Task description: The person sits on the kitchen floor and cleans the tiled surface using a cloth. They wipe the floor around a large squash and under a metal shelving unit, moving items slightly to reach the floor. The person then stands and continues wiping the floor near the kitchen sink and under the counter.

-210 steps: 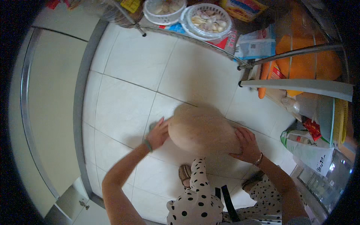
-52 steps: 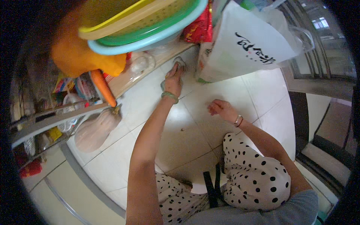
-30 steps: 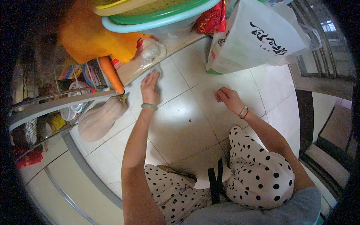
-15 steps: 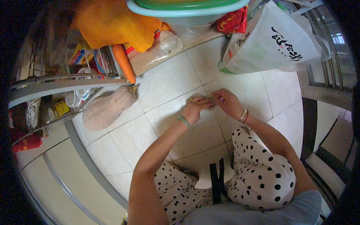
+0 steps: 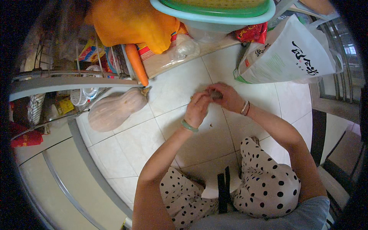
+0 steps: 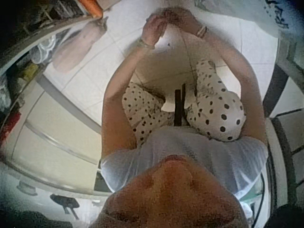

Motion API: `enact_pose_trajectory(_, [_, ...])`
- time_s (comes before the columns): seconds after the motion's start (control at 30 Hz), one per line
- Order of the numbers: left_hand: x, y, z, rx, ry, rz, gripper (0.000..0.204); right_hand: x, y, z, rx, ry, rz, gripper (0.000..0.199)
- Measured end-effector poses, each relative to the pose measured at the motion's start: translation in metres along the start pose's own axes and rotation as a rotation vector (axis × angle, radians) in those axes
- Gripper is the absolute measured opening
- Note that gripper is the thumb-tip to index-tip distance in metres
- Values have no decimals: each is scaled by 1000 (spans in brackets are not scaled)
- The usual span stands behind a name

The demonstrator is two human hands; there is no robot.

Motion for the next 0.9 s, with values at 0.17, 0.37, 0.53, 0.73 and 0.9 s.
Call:
enact_pose_trajectory(0.17, [24,52,-5,54,102,-275,41,41,46,-19,90,-393,-310,38])
enact_pose_trajectory(0.37, [49,109,12,101,40,-350,55,61,88,-27,144,-567,-396,42])
enact_pose_trajectory(0.53, [47,113,27,85,30,-293,58,51,95,-38,108,-626,-280,41])
enact_pose_trajectory(0.73, [63,106,22,26,76,-316,59,39,71,-34,49,-703,-16,36])
enact_pose_trajectory(0.9, [57,82,15,365,-44,-317,52,7,0,-51,39,-481,-102,25])
Point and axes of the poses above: each hand's wrist, its own y-axis towards the middle knuckle, its own x-axis out of the back of the hand, z = x × y, the point moved 2 cm from there along y, towards the middle knuckle
